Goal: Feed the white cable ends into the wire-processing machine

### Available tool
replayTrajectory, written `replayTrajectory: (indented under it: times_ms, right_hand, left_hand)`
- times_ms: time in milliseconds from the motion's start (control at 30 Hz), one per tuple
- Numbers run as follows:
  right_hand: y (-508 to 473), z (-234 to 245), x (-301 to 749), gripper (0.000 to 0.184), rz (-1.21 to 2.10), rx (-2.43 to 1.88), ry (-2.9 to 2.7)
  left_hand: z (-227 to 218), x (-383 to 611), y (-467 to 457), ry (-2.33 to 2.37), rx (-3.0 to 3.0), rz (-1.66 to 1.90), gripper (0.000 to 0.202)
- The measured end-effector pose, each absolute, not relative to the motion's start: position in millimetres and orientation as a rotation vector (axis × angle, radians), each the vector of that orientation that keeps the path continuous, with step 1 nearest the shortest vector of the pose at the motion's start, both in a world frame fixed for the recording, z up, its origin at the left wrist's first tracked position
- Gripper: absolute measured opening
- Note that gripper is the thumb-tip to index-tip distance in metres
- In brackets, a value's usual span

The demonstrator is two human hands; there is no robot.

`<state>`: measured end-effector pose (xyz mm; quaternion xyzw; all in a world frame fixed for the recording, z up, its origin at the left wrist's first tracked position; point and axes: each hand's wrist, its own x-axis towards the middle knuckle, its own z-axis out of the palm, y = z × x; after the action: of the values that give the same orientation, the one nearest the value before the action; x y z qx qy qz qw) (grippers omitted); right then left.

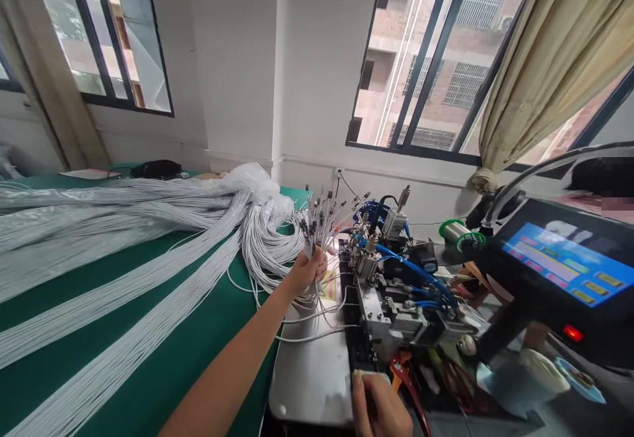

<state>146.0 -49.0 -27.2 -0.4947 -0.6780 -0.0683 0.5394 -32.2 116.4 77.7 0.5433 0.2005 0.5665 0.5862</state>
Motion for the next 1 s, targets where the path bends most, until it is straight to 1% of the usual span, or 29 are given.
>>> replayTrajectory:
  times_ms: [233, 367, 500, 667, 800, 1000]
  right_hand:
    - [-51.5, -23.1, 145.3, 0.034, -0.139, -1.205, -1.631]
    - [-52.4, -23.0, 146.6, 0.032, -0.106, -1.198, -1.644]
    - [-52.9, -21.5, 148.1, 0.029, -0.075, -1.195, -1.672]
    - [-53.3, -22.5, 149.6, 0.029, -0.064, -1.193, -1.68]
    - [-52.9, -26.3, 151.2, 0.024, -0.055, -1.189, -1.689]
    - [-52.7, -26.6, 149.9, 0.024, -0.043, -1.177, -1.655]
  left_hand:
    - [75.4, -32.3, 114.5, 0.455, 1.303, 1.234, 0.061]
    - [74.9, -31.6, 116.1, 0.46, 1.312, 1.229, 0.057]
    - [76.6, -32.4, 116.0, 0.468, 1.314, 1.222, 0.055]
    - [74.7, -33.5, 117.8, 0.469, 1.309, 1.223, 0.052]
    - [72.5, -33.7, 119.5, 0.47, 1.306, 1.226, 0.051]
    - [71.8, -34.9, 120.2, 0.46, 1.298, 1.231, 0.048]
